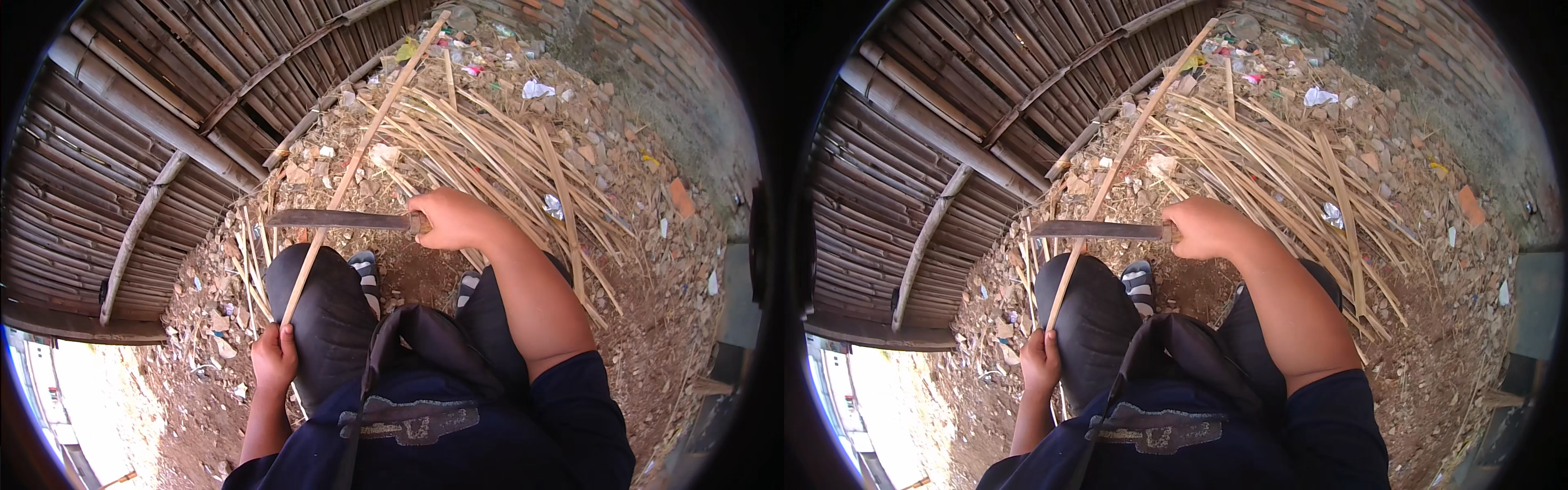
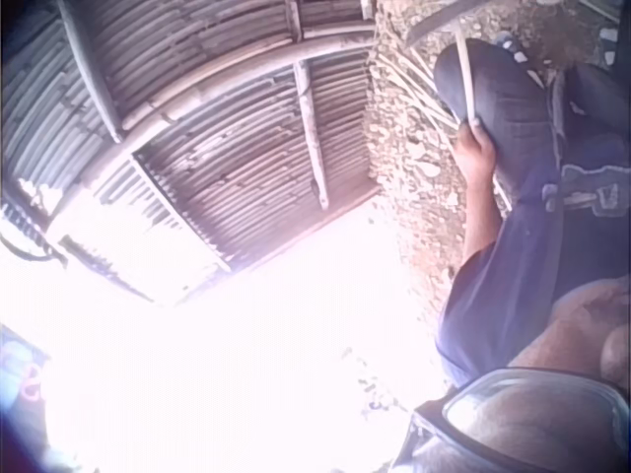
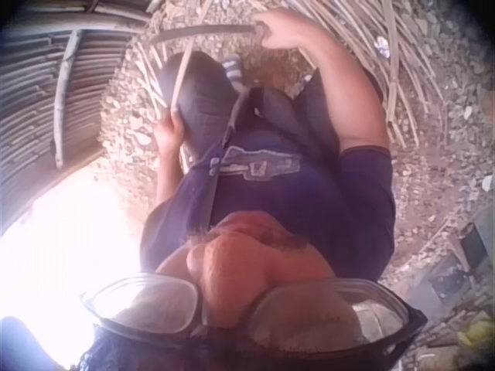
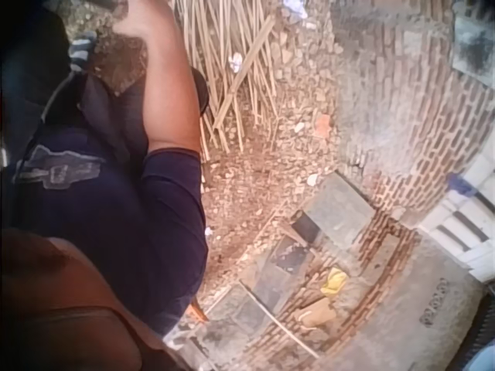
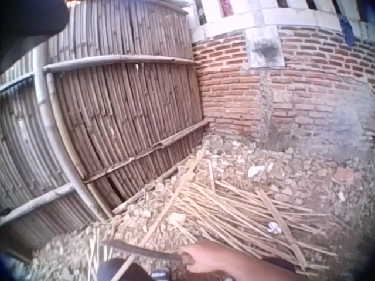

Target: The person is shaving thin strips of bamboo with a machete while sitting on the ground.

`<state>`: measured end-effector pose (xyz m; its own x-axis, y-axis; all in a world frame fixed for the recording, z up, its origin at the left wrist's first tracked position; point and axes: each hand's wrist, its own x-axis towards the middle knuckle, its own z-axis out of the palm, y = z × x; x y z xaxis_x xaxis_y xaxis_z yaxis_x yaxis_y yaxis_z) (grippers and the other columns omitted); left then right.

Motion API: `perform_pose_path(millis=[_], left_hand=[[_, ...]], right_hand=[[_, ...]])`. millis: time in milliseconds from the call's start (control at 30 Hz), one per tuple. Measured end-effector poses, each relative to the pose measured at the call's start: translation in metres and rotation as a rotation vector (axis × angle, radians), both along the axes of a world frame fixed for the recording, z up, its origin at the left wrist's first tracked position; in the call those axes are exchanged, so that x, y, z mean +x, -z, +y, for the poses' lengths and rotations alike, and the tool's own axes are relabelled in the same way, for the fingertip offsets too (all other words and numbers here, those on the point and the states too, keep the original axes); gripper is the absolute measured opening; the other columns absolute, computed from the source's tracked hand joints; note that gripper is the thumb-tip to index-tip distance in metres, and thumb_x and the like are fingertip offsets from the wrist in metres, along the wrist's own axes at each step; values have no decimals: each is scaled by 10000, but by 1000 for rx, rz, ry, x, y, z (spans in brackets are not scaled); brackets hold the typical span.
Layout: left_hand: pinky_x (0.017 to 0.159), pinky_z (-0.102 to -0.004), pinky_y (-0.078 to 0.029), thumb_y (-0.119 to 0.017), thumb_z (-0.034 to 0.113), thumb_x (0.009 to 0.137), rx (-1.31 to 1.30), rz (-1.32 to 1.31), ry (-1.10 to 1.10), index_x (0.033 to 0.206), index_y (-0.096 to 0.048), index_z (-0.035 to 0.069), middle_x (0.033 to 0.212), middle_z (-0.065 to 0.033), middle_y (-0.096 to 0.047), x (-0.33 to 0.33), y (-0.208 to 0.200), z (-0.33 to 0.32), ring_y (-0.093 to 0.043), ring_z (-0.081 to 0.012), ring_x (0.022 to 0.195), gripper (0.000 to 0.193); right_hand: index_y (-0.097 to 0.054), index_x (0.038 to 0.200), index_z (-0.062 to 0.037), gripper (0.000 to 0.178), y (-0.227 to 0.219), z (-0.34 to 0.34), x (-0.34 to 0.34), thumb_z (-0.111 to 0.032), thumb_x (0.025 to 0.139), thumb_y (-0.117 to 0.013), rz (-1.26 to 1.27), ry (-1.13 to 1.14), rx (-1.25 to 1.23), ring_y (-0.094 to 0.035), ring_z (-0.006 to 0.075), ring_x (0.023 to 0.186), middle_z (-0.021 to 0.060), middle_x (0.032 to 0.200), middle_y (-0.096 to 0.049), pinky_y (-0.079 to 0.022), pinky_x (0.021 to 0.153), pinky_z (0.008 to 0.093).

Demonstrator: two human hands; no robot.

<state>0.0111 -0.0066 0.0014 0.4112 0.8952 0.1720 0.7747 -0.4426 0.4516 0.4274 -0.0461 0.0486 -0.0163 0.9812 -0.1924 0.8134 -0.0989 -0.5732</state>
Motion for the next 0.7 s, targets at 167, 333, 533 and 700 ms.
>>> perform_pose_path(millis=[167,333,533,700], left_hand=[[519,-490,-434,-605,292,1039,-9,20,10,733,-482,34,569,-201,-527,0,-3,1,-569,-423,530,419],[507,-475,-420,-614,303,1038,-45,-12,-2,716,-474,30,559,-193,-513,-2,-2,4,-541,-397,501,445],[496,-448,-404,-611,297,1042,-86,-74,16,711,-478,25,538,-168,-492,-6,2,6,-497,-341,462,448],[510,-422,-408,-609,287,1046,-141,-93,63,723,-495,12,569,-169,-519,-13,3,12,-509,-296,491,440]], right_hand=[[-697,1065,-80,300,-5,-4,-3,-220,805,-752,-197,59,32,-711,371,937,165,926,-724,-561,811,491],[-702,1039,-77,267,-12,5,-13,-241,835,-756,-179,5,-21,-718,359,918,163,921,-726,-563,801,487],[-713,1059,-83,262,10,23,13,-204,828,-736,-46,167,-16,-708,359,898,186,927,-718,-549,798,473],[-675,973,-47,216,14,13,-11,-195,830,-742,-55,-2,-9,-680,313,790,163,796,-661,-512,721,462]])
